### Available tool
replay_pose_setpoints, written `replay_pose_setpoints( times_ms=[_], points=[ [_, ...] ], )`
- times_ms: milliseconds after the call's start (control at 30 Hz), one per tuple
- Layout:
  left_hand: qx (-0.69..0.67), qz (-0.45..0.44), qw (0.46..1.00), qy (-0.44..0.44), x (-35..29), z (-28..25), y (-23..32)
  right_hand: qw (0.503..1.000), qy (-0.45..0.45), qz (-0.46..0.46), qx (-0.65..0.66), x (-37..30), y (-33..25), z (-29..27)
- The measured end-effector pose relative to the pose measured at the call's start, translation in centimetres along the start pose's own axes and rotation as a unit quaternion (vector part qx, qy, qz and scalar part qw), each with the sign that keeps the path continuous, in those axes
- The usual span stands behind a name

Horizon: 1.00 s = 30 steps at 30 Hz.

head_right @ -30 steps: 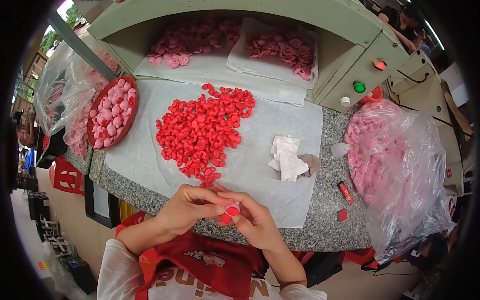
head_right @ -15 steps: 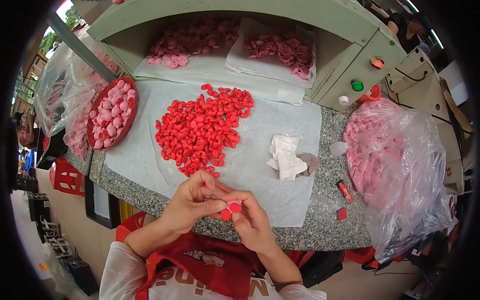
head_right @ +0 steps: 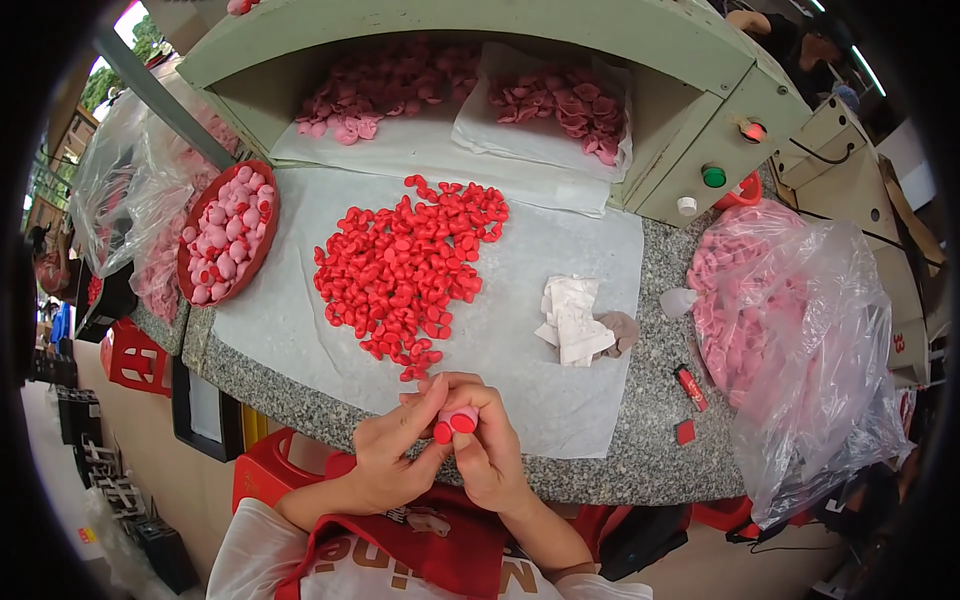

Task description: Assembling small pink plastic toy components by applying glue and pressing pieces together at an industrial workbench.

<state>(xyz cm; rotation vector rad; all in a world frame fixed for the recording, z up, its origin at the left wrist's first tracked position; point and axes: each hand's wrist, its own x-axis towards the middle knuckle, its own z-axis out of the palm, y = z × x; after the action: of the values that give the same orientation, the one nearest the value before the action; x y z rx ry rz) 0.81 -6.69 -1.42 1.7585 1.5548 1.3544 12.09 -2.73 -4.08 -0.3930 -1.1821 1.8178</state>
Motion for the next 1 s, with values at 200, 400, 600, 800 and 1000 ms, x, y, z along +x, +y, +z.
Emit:
replay_pose_setpoints(
  times_ms=[200, 400, 600, 800, 1000],
  points=[
    [-0.125, -0.062, 0.988, 0.065, -0.7, 1.6, 0.2, 1.000, 0.022, 0.012, -0.016, -0.5, 0.6, -0.4],
    [-0.164, -0.047, 0.982, 0.079, -1.2, 1.8, -0.8, 0.999, 0.024, -0.008, 0.044, 0.2, -0.4, 0.4],
    [-0.145, -0.003, 0.989, 0.031, -0.8, 1.4, -1.1, 0.995, 0.085, 0.013, 0.049, 0.2, -0.7, 1.1],
    [-0.104, 0.000, 0.994, 0.043, -0.1, 1.1, -0.9, 0.995, 0.074, 0.015, 0.059, 0.5, -0.7, 1.1],
    [-0.057, -0.007, 0.997, 0.048, -0.1, 0.9, -1.2, 0.999, 0.023, 0.006, 0.032, 0.8, -0.1, 0.6]
  ],
)
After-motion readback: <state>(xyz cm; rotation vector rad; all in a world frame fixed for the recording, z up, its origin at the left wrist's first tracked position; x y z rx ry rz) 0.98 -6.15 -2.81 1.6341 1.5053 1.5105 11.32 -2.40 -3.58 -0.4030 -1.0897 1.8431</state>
